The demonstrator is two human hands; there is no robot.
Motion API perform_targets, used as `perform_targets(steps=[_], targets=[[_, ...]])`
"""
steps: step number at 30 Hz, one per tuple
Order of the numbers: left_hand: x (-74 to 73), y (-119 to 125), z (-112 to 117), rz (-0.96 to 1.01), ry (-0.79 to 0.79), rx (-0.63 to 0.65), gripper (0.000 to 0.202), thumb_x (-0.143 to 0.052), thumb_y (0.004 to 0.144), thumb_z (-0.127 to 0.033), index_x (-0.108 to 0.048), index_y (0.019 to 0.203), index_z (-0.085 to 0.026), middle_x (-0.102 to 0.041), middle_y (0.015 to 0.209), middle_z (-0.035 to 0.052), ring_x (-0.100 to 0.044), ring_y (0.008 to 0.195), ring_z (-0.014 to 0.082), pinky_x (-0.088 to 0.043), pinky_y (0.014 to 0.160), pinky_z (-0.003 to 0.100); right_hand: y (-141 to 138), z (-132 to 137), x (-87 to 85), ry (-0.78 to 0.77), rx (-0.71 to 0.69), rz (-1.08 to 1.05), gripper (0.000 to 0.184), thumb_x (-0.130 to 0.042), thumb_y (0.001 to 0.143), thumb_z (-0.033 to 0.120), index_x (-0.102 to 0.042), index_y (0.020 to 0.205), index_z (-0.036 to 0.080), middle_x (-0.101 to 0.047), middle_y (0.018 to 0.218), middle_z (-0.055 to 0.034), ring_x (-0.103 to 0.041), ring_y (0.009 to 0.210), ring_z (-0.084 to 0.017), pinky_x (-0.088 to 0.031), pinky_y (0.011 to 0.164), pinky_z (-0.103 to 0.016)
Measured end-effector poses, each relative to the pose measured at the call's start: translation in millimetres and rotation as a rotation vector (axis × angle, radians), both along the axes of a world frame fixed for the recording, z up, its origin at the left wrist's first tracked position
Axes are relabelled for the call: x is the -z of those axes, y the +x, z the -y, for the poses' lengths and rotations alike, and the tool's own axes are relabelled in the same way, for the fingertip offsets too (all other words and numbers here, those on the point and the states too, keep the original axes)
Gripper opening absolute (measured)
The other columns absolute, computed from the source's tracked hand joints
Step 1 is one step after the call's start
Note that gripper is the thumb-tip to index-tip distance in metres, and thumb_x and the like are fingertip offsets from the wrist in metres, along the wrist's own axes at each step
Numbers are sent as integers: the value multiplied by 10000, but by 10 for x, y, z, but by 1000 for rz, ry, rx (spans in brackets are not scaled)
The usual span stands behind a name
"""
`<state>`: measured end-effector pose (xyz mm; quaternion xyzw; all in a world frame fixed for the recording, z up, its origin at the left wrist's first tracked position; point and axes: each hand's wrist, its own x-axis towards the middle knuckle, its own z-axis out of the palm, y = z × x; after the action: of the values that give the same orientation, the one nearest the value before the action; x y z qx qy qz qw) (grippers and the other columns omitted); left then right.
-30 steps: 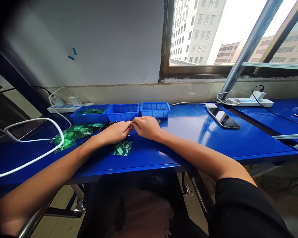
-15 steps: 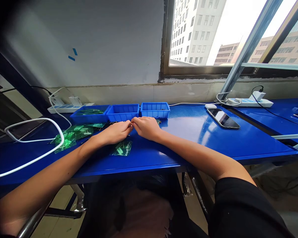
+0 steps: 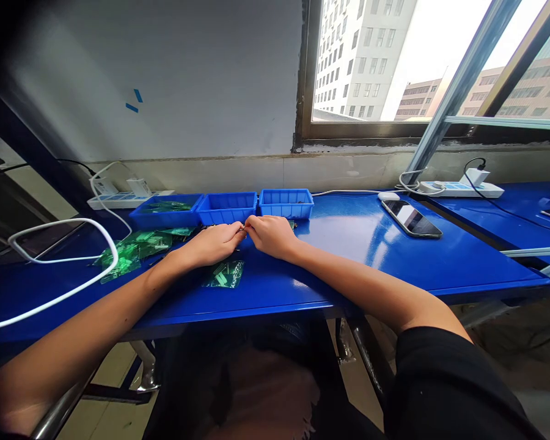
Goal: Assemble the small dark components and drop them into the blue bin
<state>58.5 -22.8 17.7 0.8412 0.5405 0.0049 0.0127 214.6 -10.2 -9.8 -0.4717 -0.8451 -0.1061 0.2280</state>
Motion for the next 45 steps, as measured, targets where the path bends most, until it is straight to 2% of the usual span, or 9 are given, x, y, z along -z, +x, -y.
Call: perform_targets(steps=[7, 10, 15, 19, 27, 36, 45], targets=[[3, 3, -8, -14, 19, -11, 368, -210, 938, -395, -526, 1009, -219, -678, 994, 88, -639, 937, 273, -460, 731, 341, -7, 6, 0, -12, 9, -2, 212, -456, 891, 261, -625, 991, 180, -717, 905, -65, -656, 838, -182, -388, 636, -242], [5, -2, -28, -13, 3, 26, 370, -215, 936, -367, -535, 1022, -201, -672, 1014, 96, -635, 943, 264, -460, 754, 334, -9, 10, -8, -28, 3, 14, 228, -449, 895, 250, -629, 1019, 187, -713, 949, -65, -654, 873, -183, -403, 658, -244], [9, -12, -41, -9, -12, 65, 400, -209, 935, -366, -538, 1064, -178, -654, 1058, 105, -617, 978, 264, -461, 783, 334, 8, -11, -16, -98, -65, 67, 244, -451, 891, 222, -634, 1049, 185, -706, 972, -69, -650, 909, -184, -426, 708, -251], [5, -13, -31, -8, -22, 70, 411, -207, 934, -367, -543, 1072, -175, -652, 1066, 109, -613, 984, 273, -462, 793, 350, 16, -25, -6, -94, -88, 62, 256, -445, 895, 223, -624, 1072, 181, -702, 980, -73, -646, 922, -183, -423, 718, -251], [-1, -15, -39, -15, -4, 86, 416, -204, 942, -376, -568, 993, -182, -664, 1006, 91, -624, 949, 249, -458, 777, 318, -10, 32, -44, -118, 17, 134, 251, -408, 905, 264, -638, 948, 172, -709, 917, -70, -647, 842, -184, -359, 632, -242], [21, -23, -48, -30, 23, 99, 411, -216, 943, -377, -575, 911, -181, -670, 971, 90, -634, 911, 255, -461, 739, 324, -21, 59, -47, -133, 54, 210, 283, -374, 915, 286, -629, 961, 172, -706, 921, -80, -648, 831, -200, -333, 616, -249], [33, -13, -41, -39, 33, 85, 365, -256, 935, -366, -574, 918, -187, -669, 994, 88, -633, 921, 259, -470, 728, 329, -14, 64, -28, -111, 56, 208, 285, -379, 905, 294, -637, 917, 172, -709, 872, -77, -652, 798, -204, -300, 584, -247]])
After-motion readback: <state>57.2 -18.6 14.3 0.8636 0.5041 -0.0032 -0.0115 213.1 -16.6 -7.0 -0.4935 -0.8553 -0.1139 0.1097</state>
